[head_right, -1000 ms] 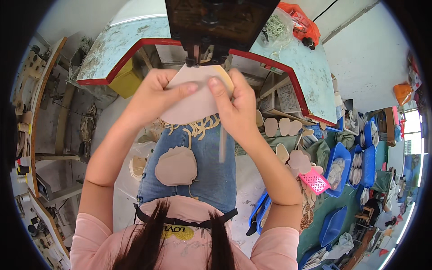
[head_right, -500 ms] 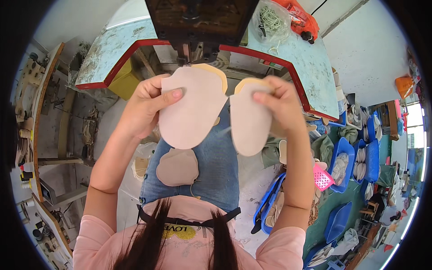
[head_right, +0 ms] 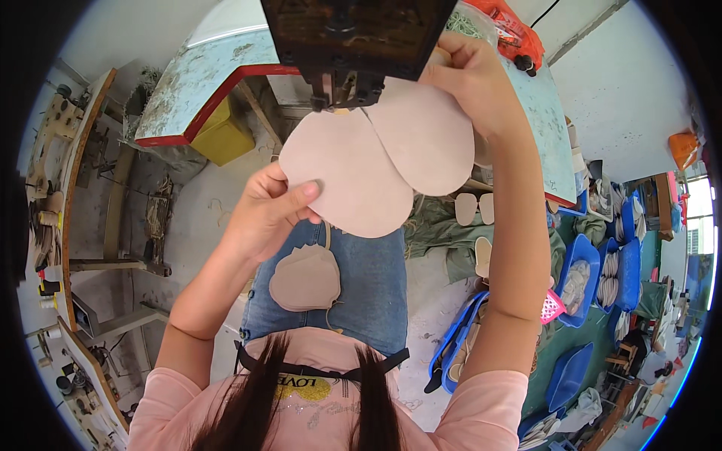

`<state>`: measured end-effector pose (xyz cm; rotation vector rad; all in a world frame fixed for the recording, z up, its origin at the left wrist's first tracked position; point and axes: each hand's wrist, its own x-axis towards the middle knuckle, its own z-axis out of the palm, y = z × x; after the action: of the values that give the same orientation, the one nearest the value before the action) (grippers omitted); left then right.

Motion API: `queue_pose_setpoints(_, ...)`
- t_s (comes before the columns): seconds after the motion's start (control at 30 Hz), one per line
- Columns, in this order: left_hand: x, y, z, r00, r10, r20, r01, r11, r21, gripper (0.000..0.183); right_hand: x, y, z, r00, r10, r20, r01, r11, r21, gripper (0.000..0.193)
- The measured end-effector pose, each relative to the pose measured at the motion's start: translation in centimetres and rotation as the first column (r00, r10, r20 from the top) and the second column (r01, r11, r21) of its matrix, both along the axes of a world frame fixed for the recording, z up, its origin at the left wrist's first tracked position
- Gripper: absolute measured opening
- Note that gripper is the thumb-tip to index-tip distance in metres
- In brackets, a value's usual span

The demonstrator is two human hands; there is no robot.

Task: Trimming excess material from leather shoe components using an industrial machine.

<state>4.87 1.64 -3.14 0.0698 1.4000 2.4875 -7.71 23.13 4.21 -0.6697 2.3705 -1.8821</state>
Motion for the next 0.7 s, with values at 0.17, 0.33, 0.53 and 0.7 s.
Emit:
queue_pose_setpoints(0.17, -0.3, -1.3, -0.6, 0.998, 0.068, 0.016, -0.068, 0.998, 0.003, 0.015, 0.4, -1.3, 0.1, 0.998, 0.054, -0.043, -0.056, 0.997, -0.058, 0.01)
queue_pose_setpoints(0.33, -3.7, -3.6, -0.1, 0.852, 0.464, -0.241, -0.502, 0.856, -0.127, 0.014, 3.3, -2.8, 0.1, 0.992, -0.078, 0.103, 0.083, 0.996, -0.045, 0.012)
queue_pose_setpoints(0.53, 0.5, -4.0, -7.3, 0.933, -0.355, -0.065, 0.174, 0.601, -0.78, 0.018, 4.6, -1.5, -2.1, 0.985, -0.025, 0.17, 0.042, 0.994, -0.099, 0.013)
queue_pose_setpoints(0.7, 4.9, -2.6, -14.0, 0.758, -0.459, -0.463, -0.383, 0.262, -0.886, 0.031, 6.8, -3.3, -3.1, 0.984, -0.177, -0.006, 0.176, 0.983, -0.045, 0.014)
